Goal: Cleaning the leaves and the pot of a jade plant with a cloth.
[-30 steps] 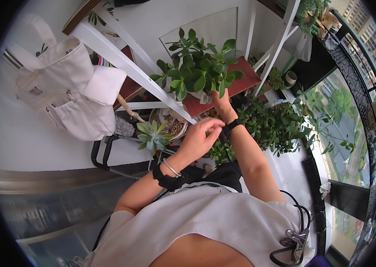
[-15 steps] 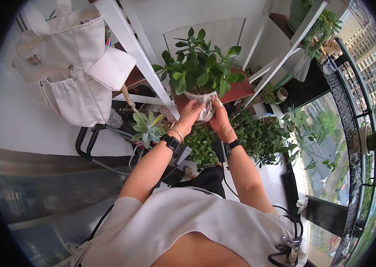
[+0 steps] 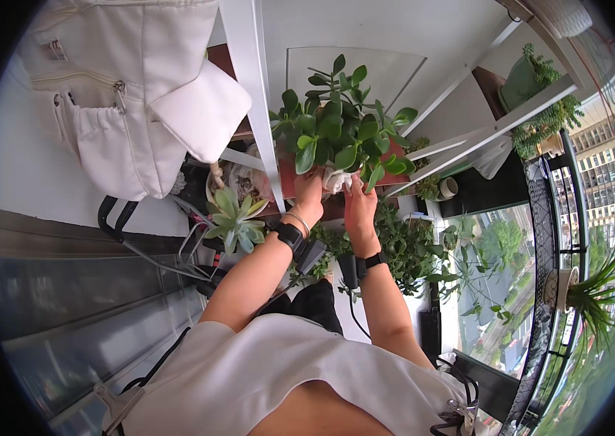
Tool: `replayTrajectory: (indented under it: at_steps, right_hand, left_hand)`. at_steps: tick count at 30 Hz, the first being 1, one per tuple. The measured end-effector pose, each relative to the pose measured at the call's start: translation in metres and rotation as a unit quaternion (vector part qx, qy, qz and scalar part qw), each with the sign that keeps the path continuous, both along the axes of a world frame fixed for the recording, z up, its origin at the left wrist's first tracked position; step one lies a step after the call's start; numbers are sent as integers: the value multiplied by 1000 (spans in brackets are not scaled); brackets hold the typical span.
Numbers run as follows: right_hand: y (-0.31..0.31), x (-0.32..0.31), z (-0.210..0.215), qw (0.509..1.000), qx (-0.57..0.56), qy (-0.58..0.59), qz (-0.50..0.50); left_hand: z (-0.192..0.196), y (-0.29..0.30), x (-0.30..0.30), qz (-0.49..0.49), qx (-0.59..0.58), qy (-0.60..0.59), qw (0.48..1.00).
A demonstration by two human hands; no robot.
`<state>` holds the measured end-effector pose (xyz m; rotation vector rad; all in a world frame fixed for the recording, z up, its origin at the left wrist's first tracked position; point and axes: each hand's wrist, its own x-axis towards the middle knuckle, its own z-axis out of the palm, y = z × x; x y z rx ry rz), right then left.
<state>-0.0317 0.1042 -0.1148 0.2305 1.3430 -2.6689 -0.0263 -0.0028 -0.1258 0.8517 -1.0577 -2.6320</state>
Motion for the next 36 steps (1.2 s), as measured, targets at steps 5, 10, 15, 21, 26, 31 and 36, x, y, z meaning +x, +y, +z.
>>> replayTrajectory:
  at_steps: [5, 10, 15, 21, 26, 31, 36]
  right_hand:
    - [8, -15, 5, 998, 33, 57, 9]
    - [12, -21, 1, 986, 159, 57, -13]
    - [3, -21, 4, 989, 128, 66, -24]
    - [-11, -23, 18, 979, 168, 97, -64]
    - [3, -29, -3, 989, 141, 32, 39]
    - [-14, -27, 8, 990, 127, 26, 61]
    - [-7, -33, -25, 982, 158, 79, 67]
  left_hand:
    - [33, 15, -11, 12, 94, 82, 992]
    - [14, 17, -11, -23, 23, 105, 994]
    - [11, 13, -13, -70, 72, 66, 993]
    - [-1, 14, -22, -59, 94, 80, 991]
    - [-6, 7, -21, -96, 57, 94, 989]
    - [10, 15, -17, -31, 89, 30, 995]
    - [-5, 1, -17, -91, 89, 84, 988]
